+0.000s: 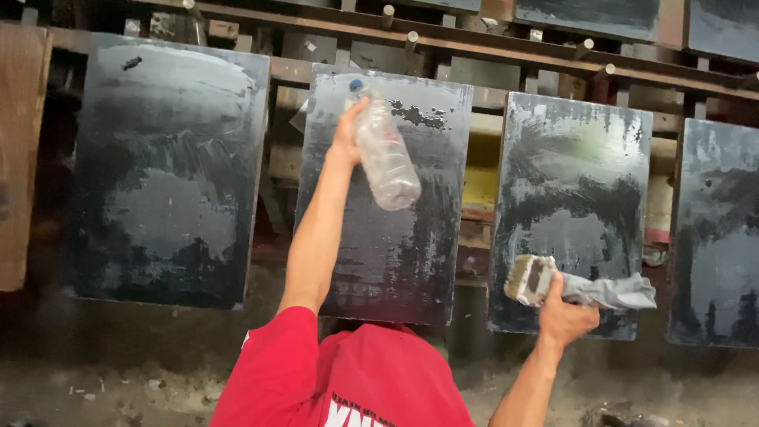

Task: Applying liquid adhesive to screen printing boards and spreading it evenly with a brush to prepare them for garment placement.

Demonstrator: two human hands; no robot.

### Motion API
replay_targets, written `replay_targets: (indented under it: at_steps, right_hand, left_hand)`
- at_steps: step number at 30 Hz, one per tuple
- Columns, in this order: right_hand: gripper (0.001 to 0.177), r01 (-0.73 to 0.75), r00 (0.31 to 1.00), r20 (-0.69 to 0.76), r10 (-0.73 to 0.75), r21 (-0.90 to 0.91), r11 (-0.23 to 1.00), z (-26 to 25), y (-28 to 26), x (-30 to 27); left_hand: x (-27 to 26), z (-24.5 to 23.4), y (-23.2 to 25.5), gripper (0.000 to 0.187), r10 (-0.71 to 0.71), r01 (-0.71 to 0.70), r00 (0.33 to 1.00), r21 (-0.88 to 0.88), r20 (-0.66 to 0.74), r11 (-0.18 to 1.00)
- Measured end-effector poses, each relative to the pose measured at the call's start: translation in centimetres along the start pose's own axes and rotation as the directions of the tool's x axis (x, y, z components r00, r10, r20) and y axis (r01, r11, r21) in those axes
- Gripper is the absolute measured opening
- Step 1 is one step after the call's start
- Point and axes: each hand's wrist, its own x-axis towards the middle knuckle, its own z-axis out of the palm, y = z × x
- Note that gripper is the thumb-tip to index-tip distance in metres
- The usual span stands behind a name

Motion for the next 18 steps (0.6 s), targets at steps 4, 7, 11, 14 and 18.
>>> replay_targets:
  at_steps: [4,7,11,14,18]
  right_hand:
    - [0.044,0.053,0.998,0.004,-0.055,0.228,0.972,1.0,-4.3,0.4]
    - [0.039,0.006,0.995,0.089,-0.041,0.36,0.933,3.6,-8.8,3.5]
    - [0.024,0.423,0.9,-0.065,-0.43,0.365,0.83,13.0,-19.9,6.4]
    - [0.014,0.536,0.833,-0.1,-0.543,0.382,0.752,21.4,-27.7,7.2]
    - [0.023,0.597,0.79,-0.106,-0.603,0.353,0.72,29.3,-36.6,1.0]
  left_hand:
    - [-0.8,-3.4,0.3,0.052,0.114,-0.073,0.946,0.144,-0.302,0.987]
    - [-3.8,-1.4,-2.2,0.047,0.15,-0.035,0.938,0.346,-0.311,0.938]
    - [-8.6,0.4,-6.2,0.05,0.286,-0.099,0.937,0.63,-0.201,0.77]
    - [-16.6,8.1,-6.4,0.081,0.445,-0.271,0.886,0.925,0.131,0.265]
    - [-24.6,10.6,-7.8,0.077,0.476,-0.341,0.842,0.934,0.254,0.104]
